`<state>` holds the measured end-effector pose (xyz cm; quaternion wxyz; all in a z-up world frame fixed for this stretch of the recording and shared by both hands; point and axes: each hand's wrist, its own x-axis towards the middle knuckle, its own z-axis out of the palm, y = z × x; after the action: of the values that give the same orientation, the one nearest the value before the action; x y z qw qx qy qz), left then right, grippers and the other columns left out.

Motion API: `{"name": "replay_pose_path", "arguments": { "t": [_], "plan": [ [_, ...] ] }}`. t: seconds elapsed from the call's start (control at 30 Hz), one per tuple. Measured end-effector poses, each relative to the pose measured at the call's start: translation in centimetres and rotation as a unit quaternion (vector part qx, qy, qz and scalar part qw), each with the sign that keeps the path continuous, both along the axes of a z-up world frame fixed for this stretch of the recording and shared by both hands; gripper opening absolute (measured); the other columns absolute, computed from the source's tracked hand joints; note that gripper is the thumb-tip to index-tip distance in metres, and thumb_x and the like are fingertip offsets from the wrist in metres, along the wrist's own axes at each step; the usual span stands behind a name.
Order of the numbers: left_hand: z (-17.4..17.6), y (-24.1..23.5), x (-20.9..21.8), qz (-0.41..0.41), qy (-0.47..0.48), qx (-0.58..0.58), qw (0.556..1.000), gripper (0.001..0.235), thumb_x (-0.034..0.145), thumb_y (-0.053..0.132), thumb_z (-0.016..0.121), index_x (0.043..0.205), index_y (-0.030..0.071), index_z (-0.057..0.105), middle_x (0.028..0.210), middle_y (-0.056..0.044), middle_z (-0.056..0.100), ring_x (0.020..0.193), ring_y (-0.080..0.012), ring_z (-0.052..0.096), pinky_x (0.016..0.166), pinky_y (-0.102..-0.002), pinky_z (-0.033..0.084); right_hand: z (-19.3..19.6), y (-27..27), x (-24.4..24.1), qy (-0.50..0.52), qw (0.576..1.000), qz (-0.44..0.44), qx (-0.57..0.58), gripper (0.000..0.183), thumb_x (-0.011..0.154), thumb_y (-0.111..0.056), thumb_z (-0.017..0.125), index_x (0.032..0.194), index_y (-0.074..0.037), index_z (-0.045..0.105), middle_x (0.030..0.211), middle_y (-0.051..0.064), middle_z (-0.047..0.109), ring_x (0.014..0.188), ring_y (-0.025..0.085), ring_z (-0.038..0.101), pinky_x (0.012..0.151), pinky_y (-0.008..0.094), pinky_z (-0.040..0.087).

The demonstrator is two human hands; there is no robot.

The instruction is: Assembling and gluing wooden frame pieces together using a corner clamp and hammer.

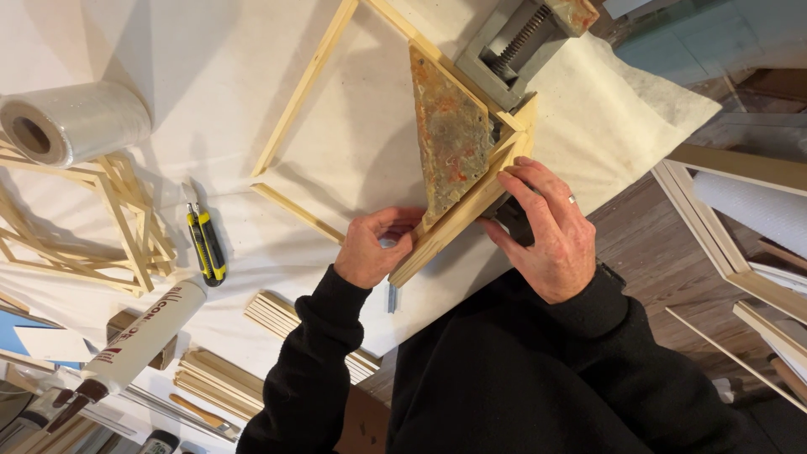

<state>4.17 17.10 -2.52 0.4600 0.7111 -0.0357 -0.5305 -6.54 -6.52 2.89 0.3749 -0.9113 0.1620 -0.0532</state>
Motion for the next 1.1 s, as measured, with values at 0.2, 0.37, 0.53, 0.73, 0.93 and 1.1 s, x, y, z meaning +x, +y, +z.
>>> {"name": "replay_pose_path", "arguments": {
  "t": [0.2, 0.37, 0.53, 0.73, 0.93, 1.1],
  "plan": [
    [-0.2, 0.4, -0.2, 0.006, 0.0, -0.001, 1.0, 0.034, 0.091, 0.008, 0.064, 0.124, -0.002, 0.071, 0.107, -0.01, 0.079, 0.096, -0.014, 0.074, 0.09, -0.029, 0.059, 0.0, 0.0, 0.2, -0.012, 1.0, -0.004, -0.002, 0.062, 0.074, -0.01, 0.093, 0.129, -0.003, 0.064, 0.135, 0.012, 0.064, 0.129, 0.029, 0.063, 0.099, 0.039, 0.057],
    [-0.8, 0.7, -0.2, 0.014, 0.021, -0.019, 0.999, 0.034, 0.093, 0.008, 0.065, 0.125, -0.002, 0.07, 0.11, -0.01, 0.078, 0.099, -0.0139, 0.074, 0.092, -0.029, 0.058, 0.4, -0.4, 0.3, 0.002, 1.0, 0.006, 0.001, 0.062, 0.073, -0.01, 0.092, 0.128, -0.002, 0.065, 0.134, 0.013, 0.064, 0.127, 0.03, 0.064, 0.097, 0.038, 0.058],
    [-1.7, 1.5, -0.5, 0.015, 0.044, -0.017, 0.999, 0.036, 0.093, 0.005, 0.063, 0.127, -0.002, 0.07, 0.112, -0.011, 0.077, 0.102, -0.0139, 0.072, 0.096, -0.03, 0.057, 0.4, -0.6, 0.3, -0.003, 1.0, 0.01, 0.006, 0.063, 0.072, -0.008, 0.092, 0.129, -0.001, 0.064, 0.133, 0.014, 0.064, 0.127, 0.03, 0.064, 0.096, 0.037, 0.058],
    [-2.0, 1.7, -0.3, 0.013, 0.055, -0.011, 0.998, 0.034, 0.093, 0.003, 0.064, 0.126, -0.003, 0.07, 0.112, -0.01, 0.076, 0.103, -0.014, 0.072, 0.097, -0.031, 0.057, 0.1, -0.8, 0.1, -0.026, 0.999, 0.009, 0.018, 0.066, 0.072, -0.009, 0.093, 0.131, -0.002, 0.061, 0.132, 0.014, 0.064, 0.128, 0.032, 0.063, 0.098, 0.039, 0.058],
    [-2.4, 1.9, -0.1, 0.006, 0.055, -0.017, 0.998, 0.034, 0.092, 0.002, 0.065, 0.126, -0.002, 0.07, 0.113, -0.01, 0.076, 0.104, -0.0139, 0.071, 0.098, -0.031, 0.057, 0.0, -0.8, 0.0, -0.006, 1.0, 0.01, 0.014, 0.066, 0.072, -0.011, 0.092, 0.13, -0.002, 0.062, 0.133, 0.014, 0.064, 0.127, 0.032, 0.063, 0.096, 0.038, 0.058],
    [-2.4, 2.1, -0.1, 0.014, 0.062, -0.013, 0.998, 0.033, 0.093, 0.003, 0.066, 0.126, -0.002, 0.07, 0.113, -0.009, 0.076, 0.103, -0.0135, 0.072, 0.097, -0.031, 0.057, -0.5, -2.1, 0.2, -0.042, 0.998, -0.003, 0.05, 0.049, 0.082, -0.013, 0.087, 0.125, -0.003, 0.065, 0.127, 0.016, 0.068, 0.119, 0.028, 0.068, 0.096, 0.037, 0.06]
  ]
}}
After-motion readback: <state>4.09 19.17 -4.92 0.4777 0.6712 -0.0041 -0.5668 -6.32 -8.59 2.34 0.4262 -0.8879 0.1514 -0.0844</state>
